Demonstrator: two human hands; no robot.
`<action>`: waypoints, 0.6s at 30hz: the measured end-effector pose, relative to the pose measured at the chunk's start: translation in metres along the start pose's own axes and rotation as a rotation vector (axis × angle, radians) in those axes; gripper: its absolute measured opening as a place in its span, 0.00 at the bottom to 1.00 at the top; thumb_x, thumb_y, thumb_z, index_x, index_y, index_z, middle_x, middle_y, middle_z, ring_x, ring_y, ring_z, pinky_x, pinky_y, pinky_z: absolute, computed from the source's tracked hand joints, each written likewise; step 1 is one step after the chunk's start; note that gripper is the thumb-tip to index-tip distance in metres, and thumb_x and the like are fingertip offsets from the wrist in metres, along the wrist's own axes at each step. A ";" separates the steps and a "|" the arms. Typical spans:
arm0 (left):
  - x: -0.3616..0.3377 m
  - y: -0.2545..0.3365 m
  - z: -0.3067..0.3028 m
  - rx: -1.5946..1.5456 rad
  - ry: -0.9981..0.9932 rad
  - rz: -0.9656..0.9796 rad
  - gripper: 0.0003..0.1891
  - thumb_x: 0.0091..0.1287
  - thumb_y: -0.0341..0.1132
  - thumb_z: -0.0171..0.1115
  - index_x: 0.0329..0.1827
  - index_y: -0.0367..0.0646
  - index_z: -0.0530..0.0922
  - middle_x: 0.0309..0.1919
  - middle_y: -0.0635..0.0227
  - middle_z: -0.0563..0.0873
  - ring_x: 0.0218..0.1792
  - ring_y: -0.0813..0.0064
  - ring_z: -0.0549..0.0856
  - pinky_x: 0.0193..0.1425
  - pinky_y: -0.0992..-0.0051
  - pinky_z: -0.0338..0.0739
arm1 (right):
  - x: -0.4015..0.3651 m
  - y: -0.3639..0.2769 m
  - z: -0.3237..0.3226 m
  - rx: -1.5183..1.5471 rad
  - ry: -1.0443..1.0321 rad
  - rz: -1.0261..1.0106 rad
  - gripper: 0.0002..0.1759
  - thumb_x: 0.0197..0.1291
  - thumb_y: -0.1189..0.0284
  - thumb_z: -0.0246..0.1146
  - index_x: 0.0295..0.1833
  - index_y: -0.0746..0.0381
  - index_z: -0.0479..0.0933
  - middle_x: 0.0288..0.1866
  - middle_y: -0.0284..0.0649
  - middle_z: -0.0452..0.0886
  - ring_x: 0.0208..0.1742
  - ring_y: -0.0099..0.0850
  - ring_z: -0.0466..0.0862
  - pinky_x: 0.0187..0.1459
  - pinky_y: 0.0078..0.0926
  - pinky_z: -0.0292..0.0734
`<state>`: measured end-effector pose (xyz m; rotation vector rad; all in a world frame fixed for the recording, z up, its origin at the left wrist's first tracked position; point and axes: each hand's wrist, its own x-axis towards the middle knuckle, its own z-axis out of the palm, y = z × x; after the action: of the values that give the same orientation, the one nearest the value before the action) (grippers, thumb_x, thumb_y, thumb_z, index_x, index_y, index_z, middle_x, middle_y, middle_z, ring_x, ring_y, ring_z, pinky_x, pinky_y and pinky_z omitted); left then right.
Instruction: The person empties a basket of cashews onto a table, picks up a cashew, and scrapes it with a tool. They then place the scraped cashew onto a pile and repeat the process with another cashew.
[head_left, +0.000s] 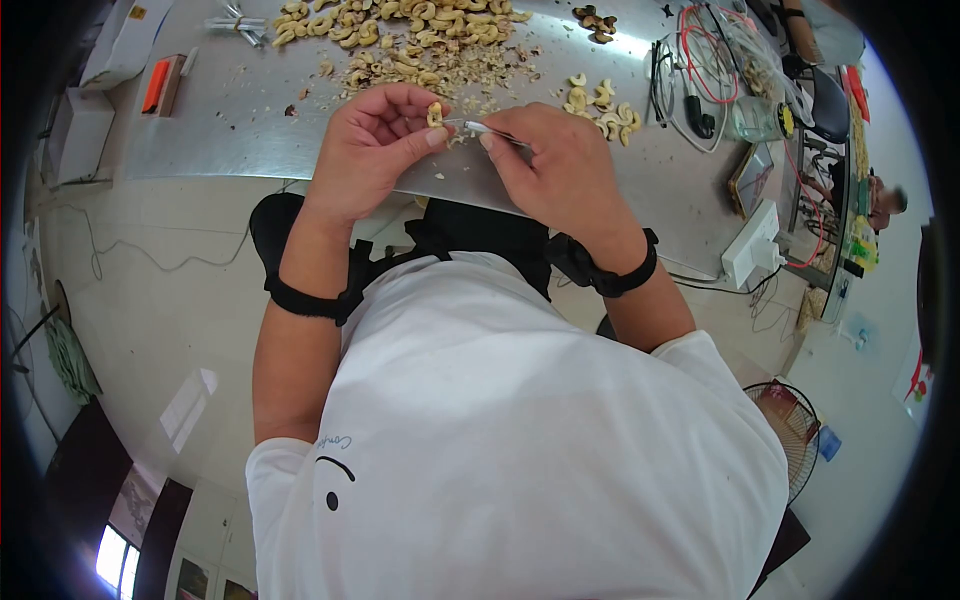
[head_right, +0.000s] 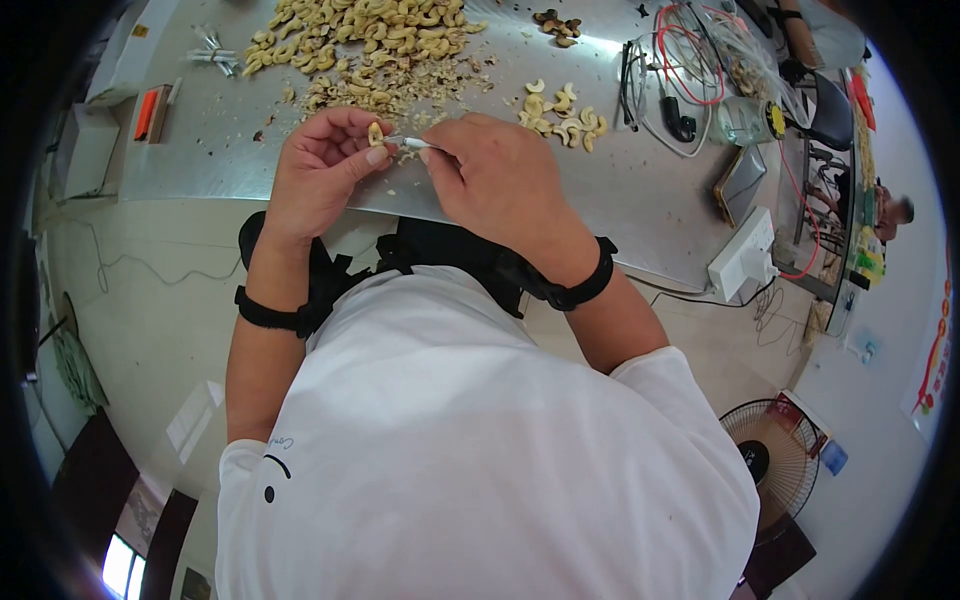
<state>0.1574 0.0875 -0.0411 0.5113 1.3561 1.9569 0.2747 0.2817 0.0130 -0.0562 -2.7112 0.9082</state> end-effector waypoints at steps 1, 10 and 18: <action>0.000 0.000 0.000 0.002 -0.003 -0.001 0.15 0.69 0.18 0.69 0.57 0.37 0.81 0.51 0.64 0.90 0.49 0.76 0.90 0.59 0.74 0.86 | 0.000 0.000 0.000 -0.007 -0.006 0.000 0.06 0.62 0.69 0.69 0.40 0.59 0.87 0.34 0.41 0.87 0.34 0.44 0.87 0.35 0.40 0.82; 0.000 0.001 -0.001 0.015 0.005 -0.027 0.14 0.71 0.19 0.68 0.57 0.37 0.80 0.50 0.63 0.90 0.48 0.75 0.90 0.55 0.74 0.87 | -0.002 -0.002 0.005 0.052 0.010 0.026 0.07 0.63 0.70 0.68 0.42 0.62 0.86 0.36 0.44 0.87 0.37 0.46 0.87 0.39 0.41 0.82; 0.001 0.000 -0.002 -0.090 -0.031 -0.031 0.15 0.71 0.20 0.69 0.58 0.35 0.80 0.48 0.61 0.90 0.48 0.73 0.92 0.54 0.74 0.89 | -0.003 -0.006 0.009 0.178 -0.001 0.097 0.08 0.65 0.70 0.66 0.43 0.65 0.84 0.35 0.48 0.86 0.36 0.49 0.87 0.38 0.42 0.82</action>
<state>0.1550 0.0870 -0.0423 0.4734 1.2435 1.9663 0.2757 0.2718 0.0089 -0.1518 -2.6363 1.1740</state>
